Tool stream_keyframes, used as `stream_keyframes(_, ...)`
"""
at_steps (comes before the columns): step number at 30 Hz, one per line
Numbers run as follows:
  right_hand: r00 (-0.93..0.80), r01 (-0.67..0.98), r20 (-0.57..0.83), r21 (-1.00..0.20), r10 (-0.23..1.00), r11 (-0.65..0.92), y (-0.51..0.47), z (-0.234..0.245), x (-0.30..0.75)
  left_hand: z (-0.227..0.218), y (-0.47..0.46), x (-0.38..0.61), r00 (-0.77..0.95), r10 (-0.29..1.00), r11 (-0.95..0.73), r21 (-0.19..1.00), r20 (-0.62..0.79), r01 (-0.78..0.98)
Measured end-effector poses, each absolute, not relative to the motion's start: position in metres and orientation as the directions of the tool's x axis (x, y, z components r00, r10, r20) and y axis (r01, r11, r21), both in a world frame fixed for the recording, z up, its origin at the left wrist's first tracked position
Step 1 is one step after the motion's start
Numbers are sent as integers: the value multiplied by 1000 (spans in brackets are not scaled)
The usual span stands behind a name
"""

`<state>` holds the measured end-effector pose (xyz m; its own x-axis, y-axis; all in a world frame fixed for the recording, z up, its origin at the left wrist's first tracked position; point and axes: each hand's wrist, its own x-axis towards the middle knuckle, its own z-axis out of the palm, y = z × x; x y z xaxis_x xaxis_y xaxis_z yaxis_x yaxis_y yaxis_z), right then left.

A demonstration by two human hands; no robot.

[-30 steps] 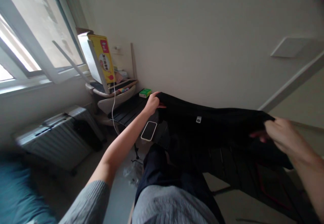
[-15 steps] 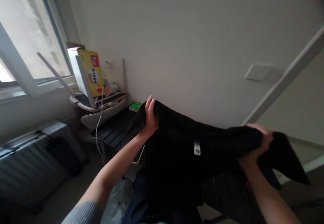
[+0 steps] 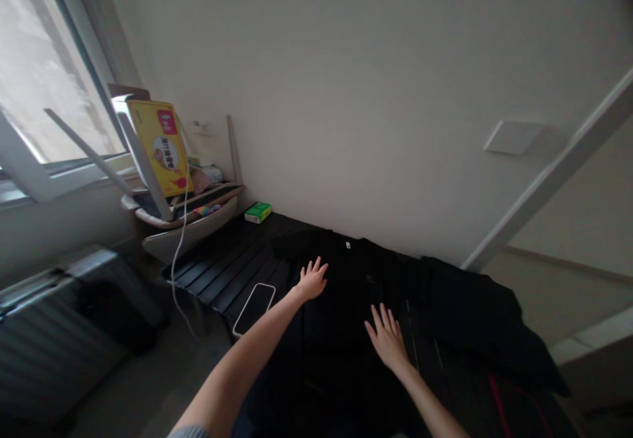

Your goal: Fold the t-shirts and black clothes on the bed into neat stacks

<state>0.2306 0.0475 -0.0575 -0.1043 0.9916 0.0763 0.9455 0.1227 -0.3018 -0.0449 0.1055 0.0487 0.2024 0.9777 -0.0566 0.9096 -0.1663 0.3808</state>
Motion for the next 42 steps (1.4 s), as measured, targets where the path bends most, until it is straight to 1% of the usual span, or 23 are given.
stream_keyframes(4, -141, 960, 160, -217, 977, 174, 37, -73, 232, 18, 101, -47, 159, 982, -120, 321, -98, 939)
stream_keyframes(8, -154, 966, 164, -182, 974, 183, 40, -70, 234, 10, 109, -46, 144, 983, -108, 279, -112, 954)
stream_keyframes(11, -149, 967, 163, -181, 975, 178, 39, -67, 233, 10, 116, -45, 152, 984, -123, 264, -94, 957)
stream_keyframes(18, -154, 950, 125, -252, 980, 182, 36, -53, 232, 4, 112, -51, 122, 986, -92, 237, -116, 967)
stream_keyframes(21, -160, 943, 103, -278, 982, 183, 34, -47, 236, -2, 98, -59, 143, 988, -129, 185, -63, 974)
stream_keyframes(24, -168, 929, 45, -326, 985, 174, 32, -43, 253, -4, 85, -77, 140, 990, -135, 128, -33, 983)
stream_keyframes(27, -117, 911, -3, -399, 993, 106, 28, -39, 280, 0, 76, -102, 155, 986, -150, 67, -66, 986)
stream_keyframes(30, -31, 912, -17, -411, 999, 21, 17, -24, 297, 7, 69, -121, 93, 990, -91, 17, -111, 996)
stream_keyframes(31, -28, 913, -2, -406, 1000, 25, 11, -15, 296, 9, 68, -124, 68, 991, -68, 4, -112, 998)
stream_keyframes(32, -58, 911, 17, -407, 998, 60, 3, -5, 292, 10, 66, -125, 54, 993, -55, -8, -104, 998)
stream_keyframes(33, -125, 900, 34, -417, 992, 127, -6, 7, 286, 10, 65, -124, 44, 995, -46, -18, -90, 999)
stream_keyframes(34, -227, 874, 37, -434, 973, 220, -16, 19, 278, 11, 64, -122, 33, 996, -35, -24, -77, 999)
stream_keyframes(35, -351, 829, 15, -460, 936, 318, -27, 31, 268, 11, 64, -120, 18, 997, -20, -26, -69, 999)
stream_keyframes(36, -466, 779, -36, -491, 884, 390, -38, 40, 259, 10, 64, -118, 6, 997, -8, -24, -70, 1000)
stream_keyframes(37, -552, 741, -106, -516, 827, 429, -48, 48, 251, 9, 64, -116, 1, 997, -2, -19, -81, 1000)
stream_keyframes(38, -601, 729, -186, -526, 777, 438, -58, 52, 244, 8, 64, -114, 6, 995, -8, -13, -97, 1000)
stream_keyframes(40, -597, 772, -327, -481, 733, 415, -74, 52, 237, 6, 66, -114, 42, 991, -42, 0, -129, 999)
stream_keyframes(42, -533, 832, -365, -392, 763, 393, -85, 44, 238, 4, 68, -115, 67, 986, -67, 6, -153, 998)
